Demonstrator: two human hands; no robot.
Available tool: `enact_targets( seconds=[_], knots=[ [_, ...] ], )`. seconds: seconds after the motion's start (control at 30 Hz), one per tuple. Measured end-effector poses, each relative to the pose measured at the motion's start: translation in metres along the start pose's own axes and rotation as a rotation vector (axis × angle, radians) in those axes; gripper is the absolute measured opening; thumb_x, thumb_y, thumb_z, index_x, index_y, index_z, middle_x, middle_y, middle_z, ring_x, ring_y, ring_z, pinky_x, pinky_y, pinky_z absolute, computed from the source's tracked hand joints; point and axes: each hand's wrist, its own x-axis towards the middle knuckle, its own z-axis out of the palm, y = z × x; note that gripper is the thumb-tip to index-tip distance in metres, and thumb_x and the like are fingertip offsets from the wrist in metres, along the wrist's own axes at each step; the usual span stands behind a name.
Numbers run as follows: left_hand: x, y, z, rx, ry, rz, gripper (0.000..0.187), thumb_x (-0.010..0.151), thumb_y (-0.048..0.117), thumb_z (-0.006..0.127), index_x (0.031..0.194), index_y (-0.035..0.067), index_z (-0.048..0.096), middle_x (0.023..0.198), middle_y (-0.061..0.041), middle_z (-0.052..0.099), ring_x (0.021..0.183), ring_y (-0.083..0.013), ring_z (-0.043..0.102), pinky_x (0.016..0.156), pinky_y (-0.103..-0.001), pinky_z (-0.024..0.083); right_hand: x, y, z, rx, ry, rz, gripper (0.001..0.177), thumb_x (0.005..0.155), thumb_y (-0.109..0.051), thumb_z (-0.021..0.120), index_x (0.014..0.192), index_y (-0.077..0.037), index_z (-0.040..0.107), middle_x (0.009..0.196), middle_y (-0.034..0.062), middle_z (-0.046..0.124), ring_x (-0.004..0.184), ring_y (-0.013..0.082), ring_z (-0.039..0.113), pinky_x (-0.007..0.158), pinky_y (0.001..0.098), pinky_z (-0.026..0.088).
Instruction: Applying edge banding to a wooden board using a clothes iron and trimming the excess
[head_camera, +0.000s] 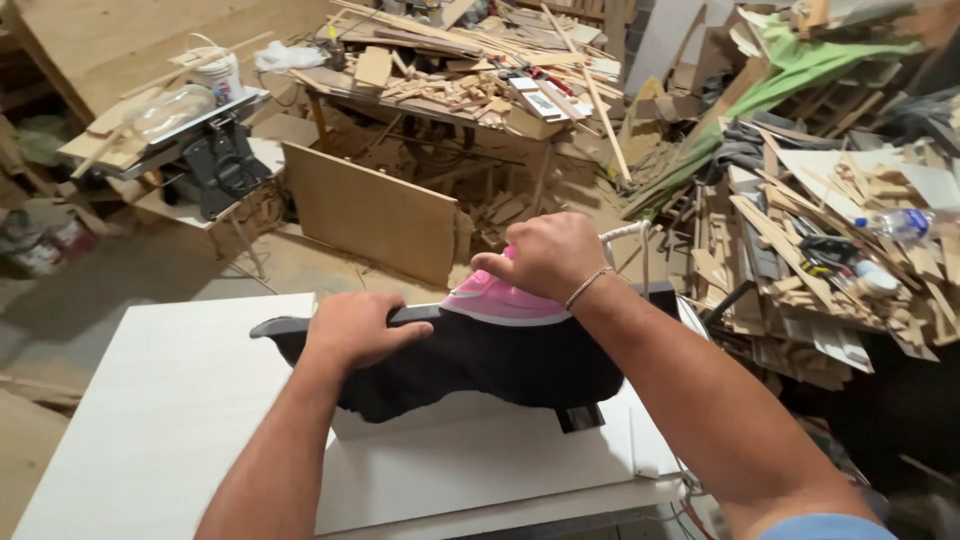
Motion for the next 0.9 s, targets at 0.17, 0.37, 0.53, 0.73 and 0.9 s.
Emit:
enact_targets(
  seconds=[0.17, 0.37, 0.53, 0.73, 0.9],
  knots=[
    [0.018, -0.016, 0.008, -0.274, 0.019, -0.031, 0.053, 0.076, 0.073, 0.064, 0.108, 0.032, 0.072, 0.106, -0.002, 0.077, 0.115, -0.0264, 0.069, 0.097, -0.042, 0.054, -0.003, -0.001, -0.015, 0.028, -0.064, -0.012, 0.070, 0.084, -0.081, 0.038, 0.088, -0.020, 0.073, 0.086, 0.0114, 0.074, 0.094, 0.0335, 0.072, 0.082, 0.0453, 0.054],
    [0.032, -0.020, 0.016, -0.333, 0.004, -0.083, 0.041, 0.069, 0.066, 0.074, 0.100, 0.039, 0.076, 0.099, 0.010, 0.078, 0.109, -0.0156, 0.072, 0.095, -0.034, 0.055, 0.001, 0.002, -0.025, 0.066, -0.155, -0.013, 0.071, 0.085, -0.079, 0.037, 0.094, -0.019, 0.073, 0.090, 0.0125, 0.074, 0.097, 0.0348, 0.072, 0.083, 0.0458, 0.054],
    [0.028, -0.019, 0.015, -0.350, 0.027, -0.040, 0.036, 0.073, 0.056, 0.077, 0.101, 0.032, 0.078, 0.100, 0.005, 0.079, 0.108, -0.0208, 0.072, 0.093, -0.038, 0.055, 0.002, 0.005, -0.030, 0.122, -0.216, -0.010, 0.072, 0.086, -0.078, 0.035, 0.095, -0.017, 0.074, 0.091, 0.0133, 0.074, 0.099, 0.0357, 0.071, 0.085, 0.0460, 0.054],
    [0.030, -0.022, 0.024, -0.265, 0.086, 0.049, 0.034, 0.079, 0.054, 0.074, 0.103, 0.030, 0.077, 0.102, -0.001, 0.079, 0.108, -0.0273, 0.071, 0.092, -0.042, 0.055, 0.003, 0.006, -0.023, 0.117, -0.185, -0.004, 0.070, 0.084, -0.079, 0.039, 0.092, -0.019, 0.074, 0.090, 0.0122, 0.074, 0.098, 0.0341, 0.072, 0.083, 0.0443, 0.054],
    [0.031, -0.029, 0.030, -0.172, 0.116, 0.067, 0.035, 0.083, 0.055, 0.070, 0.108, 0.032, 0.076, 0.103, 0.002, 0.079, 0.107, -0.0257, 0.072, 0.095, -0.040, 0.055, -0.002, -0.001, -0.036, 0.085, -0.181, 0.025, 0.067, 0.085, -0.076, 0.040, 0.093, -0.020, 0.075, 0.090, 0.0121, 0.074, 0.098, 0.0343, 0.072, 0.084, 0.0439, 0.054]
  ],
)
